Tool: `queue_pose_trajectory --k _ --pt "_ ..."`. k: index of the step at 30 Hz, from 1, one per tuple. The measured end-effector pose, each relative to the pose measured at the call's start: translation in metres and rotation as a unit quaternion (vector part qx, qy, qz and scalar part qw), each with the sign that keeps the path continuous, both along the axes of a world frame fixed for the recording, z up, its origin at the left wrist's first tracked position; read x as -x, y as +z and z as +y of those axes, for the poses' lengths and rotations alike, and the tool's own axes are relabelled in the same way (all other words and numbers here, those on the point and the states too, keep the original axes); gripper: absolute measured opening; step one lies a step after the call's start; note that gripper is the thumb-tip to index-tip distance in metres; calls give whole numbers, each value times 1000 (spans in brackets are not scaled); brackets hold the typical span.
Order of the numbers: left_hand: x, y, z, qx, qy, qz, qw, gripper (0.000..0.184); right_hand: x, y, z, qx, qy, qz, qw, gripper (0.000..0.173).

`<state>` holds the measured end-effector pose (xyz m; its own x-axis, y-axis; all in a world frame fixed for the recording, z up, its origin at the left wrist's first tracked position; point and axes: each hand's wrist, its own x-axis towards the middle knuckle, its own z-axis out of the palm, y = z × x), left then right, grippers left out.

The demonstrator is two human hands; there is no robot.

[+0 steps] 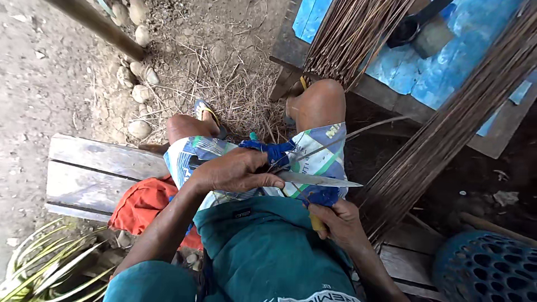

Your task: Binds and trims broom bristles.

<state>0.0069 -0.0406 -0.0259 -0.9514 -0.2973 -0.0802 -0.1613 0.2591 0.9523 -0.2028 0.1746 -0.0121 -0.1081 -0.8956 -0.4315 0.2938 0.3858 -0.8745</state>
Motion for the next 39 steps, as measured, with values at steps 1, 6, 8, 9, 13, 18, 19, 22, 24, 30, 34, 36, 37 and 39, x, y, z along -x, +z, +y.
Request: queue_pose_trajectory --k 1,6,8,9,13,18,19,22,24,30,34,36,37,39 --pt "0 0 -1 1 -6 11 1000 30 0 0 0 1 2 3 1000 12" --pt "-1 0 -2 29 -24 17 999 31 -1 -3 -1 12 0 17 1000 12" --pt "-2 0 0 62 -23 23 998 31 -2 -4 -2 18 -3 26 999 11" --pt "-2 -1 1 80 -17 32 996 31 -3 -4 -2 19 -4 33 999 11" --pt "6 -10 14 220 72 32 972 32 -10 -5 -14 35 -30 62 997 10" --pt "35 -41 24 211 247 4 946 38 -40 -19 -37 88 -45 162 982 11" --pt "40 -43 21 129 312 -24 941 38 -46 -20 -36 87 -30 172 981 12" --pt "31 -55 -42 -237 562 8 792 42 -61 -21 -8 109 38 155 981 20" --pt "-1 -58 -76 -406 575 148 695 53 -54 -19 -2 78 8 112 991 14" --pt "-1 -17 6 -482 246 76 837 26 -45 -12 -30 8 -66 -11 998 11" --pt "5 -26 31 -559 188 152 793 25 -33 -8 -27 -45 -47 -153 986 16" --pt "-8 -35 13 -543 223 201 784 35 -23 -5 -19 -95 -51 -240 965 17" --pt "-16 -39 4 -532 243 219 781 39 -19 -5 -13 -111 -50 -261 958 16" --pt "-29 -44 -9 -517 260 243 778 42 -16 -3 -5 -125 -51 -260 956 14"
